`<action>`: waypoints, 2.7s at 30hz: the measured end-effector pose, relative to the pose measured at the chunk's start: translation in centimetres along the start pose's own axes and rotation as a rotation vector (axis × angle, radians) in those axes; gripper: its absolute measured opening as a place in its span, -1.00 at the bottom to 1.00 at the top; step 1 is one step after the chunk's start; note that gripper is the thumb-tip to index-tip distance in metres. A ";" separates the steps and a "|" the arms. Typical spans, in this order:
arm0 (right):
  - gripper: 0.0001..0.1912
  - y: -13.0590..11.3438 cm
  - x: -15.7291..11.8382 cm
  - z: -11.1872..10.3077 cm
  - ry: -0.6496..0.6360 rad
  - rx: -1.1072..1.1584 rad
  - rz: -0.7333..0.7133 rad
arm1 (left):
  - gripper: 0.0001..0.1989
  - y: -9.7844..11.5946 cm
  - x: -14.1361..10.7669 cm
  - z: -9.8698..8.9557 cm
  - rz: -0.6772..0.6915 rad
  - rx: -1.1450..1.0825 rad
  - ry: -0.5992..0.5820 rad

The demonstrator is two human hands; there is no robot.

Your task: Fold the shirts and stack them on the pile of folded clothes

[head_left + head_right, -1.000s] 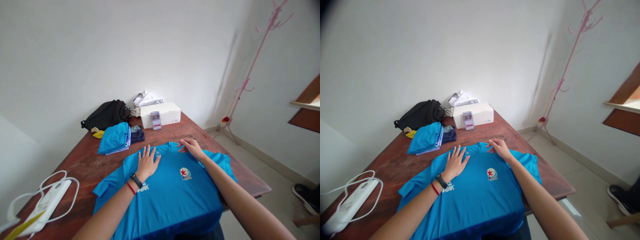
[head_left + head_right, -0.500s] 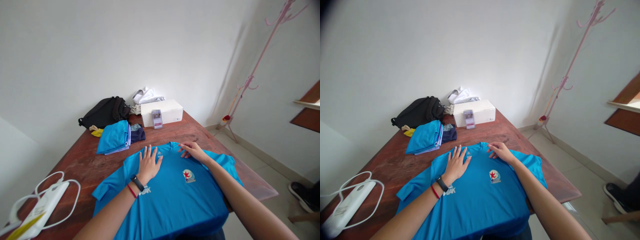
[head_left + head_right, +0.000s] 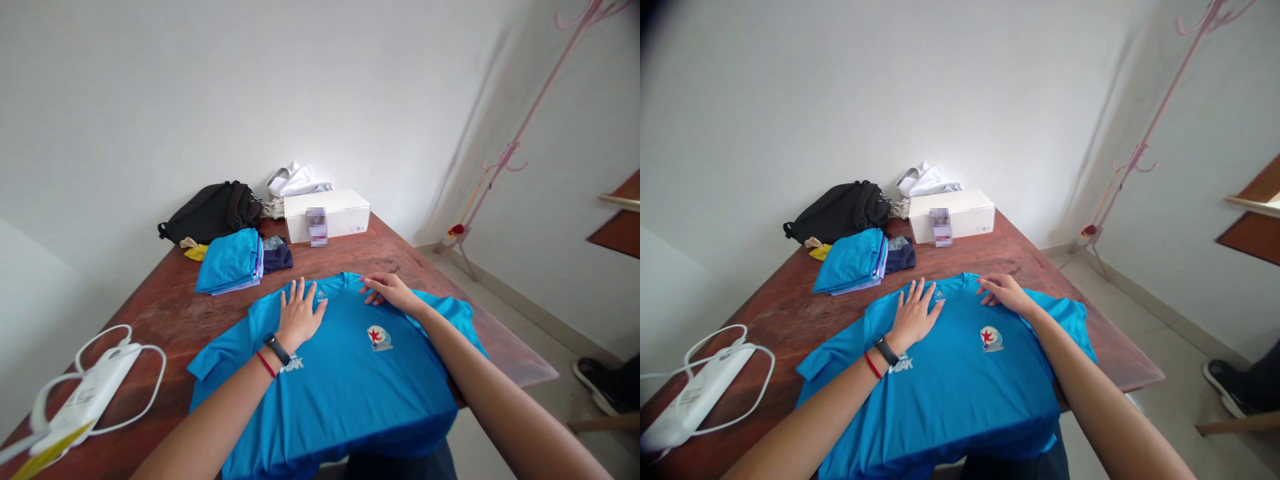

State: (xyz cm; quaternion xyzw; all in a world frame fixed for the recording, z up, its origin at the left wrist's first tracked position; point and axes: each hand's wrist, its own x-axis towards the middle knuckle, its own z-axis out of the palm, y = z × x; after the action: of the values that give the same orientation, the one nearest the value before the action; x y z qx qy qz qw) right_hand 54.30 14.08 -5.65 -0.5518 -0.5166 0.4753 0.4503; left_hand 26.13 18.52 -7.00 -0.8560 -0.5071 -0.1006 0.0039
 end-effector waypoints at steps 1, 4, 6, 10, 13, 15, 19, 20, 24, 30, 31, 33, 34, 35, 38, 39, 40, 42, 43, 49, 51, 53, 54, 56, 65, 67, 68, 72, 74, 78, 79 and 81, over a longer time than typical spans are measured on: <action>-0.60 0.0 0.0 0.0 0.000 -0.003 0.003 | -0.32 0.0 0.0 0.0 0.001 -0.003 -0.003; -0.62 0.0 0.0 0.1 -0.006 -0.008 0.006 | -0.32 0.0 0.0 0.0 -0.002 -0.010 -0.014; -0.63 0.1 0.0 0.1 -0.005 -0.013 0.003 | -0.33 0.0 0.0 -0.1 -0.004 -0.011 -0.015; -0.64 0.2 0.1 0.2 -0.007 -0.037 0.004 | -0.33 0.1 -0.1 -0.3 0.003 -0.023 -0.014; -0.64 0.3 0.2 0.2 -0.014 -0.059 -0.008 | -0.33 0.1 -0.1 -0.4 -0.005 -0.026 -0.021; -0.63 0.3 0.2 0.2 -0.016 -0.067 -0.019 | -0.33 0.1 0.0 -0.3 -0.009 -0.025 -0.026; -0.62 0.2 0.2 0.2 -0.016 -0.080 -0.018 | -0.32 0.1 0.1 -0.3 -0.010 -0.028 -0.037; -0.62 0.2 0.2 0.2 -0.017 -0.085 -0.017 | -0.32 0.1 0.1 -0.3 -0.009 -0.028 -0.038; -0.62 0.3 0.2 0.2 -0.022 -0.101 -0.029 | -0.32 0.1 0.1 -0.3 -0.004 -0.033 -0.036; -0.59 0.5 0.3 0.2 -0.028 -0.109 -0.037 | -0.32 0.1 0.1 -0.2 -0.007 -0.029 -0.039; -0.59 0.5 0.3 0.2 -0.030 -0.111 -0.036 | -0.32 0.1 0.1 -0.2 -0.007 -0.030 -0.040; -0.59 0.5 0.3 0.1 -0.034 -0.114 -0.037 | -0.32 0.0 0.1 -0.2 -0.006 -0.032 -0.037; -0.59 0.5 0.2 0.1 -0.034 -0.114 -0.038 | -0.32 0.0 0.1 -0.2 -0.007 -0.033 -0.035; -0.59 0.5 0.2 0.1 -0.033 -0.114 -0.037 | -0.32 0.1 0.1 -0.2 -0.008 -0.033 -0.034; -0.59 0.5 0.2 0.1 -0.035 -0.115 -0.030 | -0.32 0.1 0.1 -0.2 -0.006 -0.033 -0.037; -0.58 0.5 0.2 0.1 -0.036 -0.116 -0.029 | -0.32 0.1 0.1 -0.2 -0.005 -0.034 -0.038; -0.58 0.5 0.3 0.1 -0.038 -0.117 -0.030 | -0.31 0.1 0.1 -0.2 -0.003 -0.034 -0.039; -0.58 0.6 0.3 0.1 -0.038 -0.119 -0.033 | -0.31 0.1 0.0 -0.3 -0.005 -0.033 -0.039; -0.58 0.6 0.3 0.0 -0.039 -0.121 -0.033 | -0.31 0.1 0.0 -0.3 -0.006 -0.032 -0.039; -0.57 0.7 0.3 0.0 -0.041 -0.127 -0.030 | -0.32 0.1 0.0 -0.4 -0.005 -0.041 -0.038; -0.56 0.7 0.3 0.0 -0.042 -0.128 -0.030 | -0.32 0.1 0.0 -0.4 -0.005 -0.044 -0.037; -0.55 0.7 0.3 0.0 -0.044 -0.128 -0.028 | -0.32 0.2 0.0 -0.4 -0.001 -0.042 -0.031; -0.54 0.8 0.3 0.0 -0.045 -0.128 -0.026 | -0.32 0.2 0.0 -0.4 0.000 -0.040 -0.028; -0.53 0.8 0.4 -0.1 -0.048 -0.131 -0.021 | -0.32 0.2 -0.1 -0.3 -0.001 -0.036 -0.027; -0.55 0.9 0.4 0.0 -0.038 -0.127 -0.015 | -0.32 0.2 -0.1 -0.3 0.000 -0.028 -0.027; -0.55 0.9 0.4 0.0 -0.040 -0.125 -0.013 | -0.32 0.1 -0.1 -0.3 0.001 -0.031 -0.026; -0.56 1.0 0.5 0.0 -0.040 -0.124 -0.013 | -0.32 0.1 -0.1 -0.3 0.001 -0.032 -0.024; -0.58 0.9 0.5 0.0 -0.031 -0.119 -0.004 | -0.31 0.1 -0.1 -0.2 0.005 -0.030 -0.019; -0.59 0.9 0.5 0.0 -0.030 -0.123 0.003 | -0.31 0.1 -0.1 -0.1 0.009 -0.032 -0.015; -0.57 0.6 0.4 0.0 -0.033 -0.139 -0.002 | -0.30 0.1 -0.1 -0.1 0.005 -0.043 -0.019; -0.57 0.6 0.3 0.0 -0.033 -0.142 -0.004 | -0.30 0.1 -0.1 -0.1 0.002 -0.045 -0.023; -0.56 0.5 0.2 0.1 -0.036 -0.151 -0.008 | -0.30 0.2 -0.1 -0.1 -0.004 -0.048 -0.035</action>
State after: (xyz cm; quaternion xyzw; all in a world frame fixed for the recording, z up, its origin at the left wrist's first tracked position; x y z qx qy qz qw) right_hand 54.31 14.29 -6.18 -0.5732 -0.5613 0.4432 0.4000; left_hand 26.19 18.33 -6.93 -0.8565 -0.5062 -0.0976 -0.0257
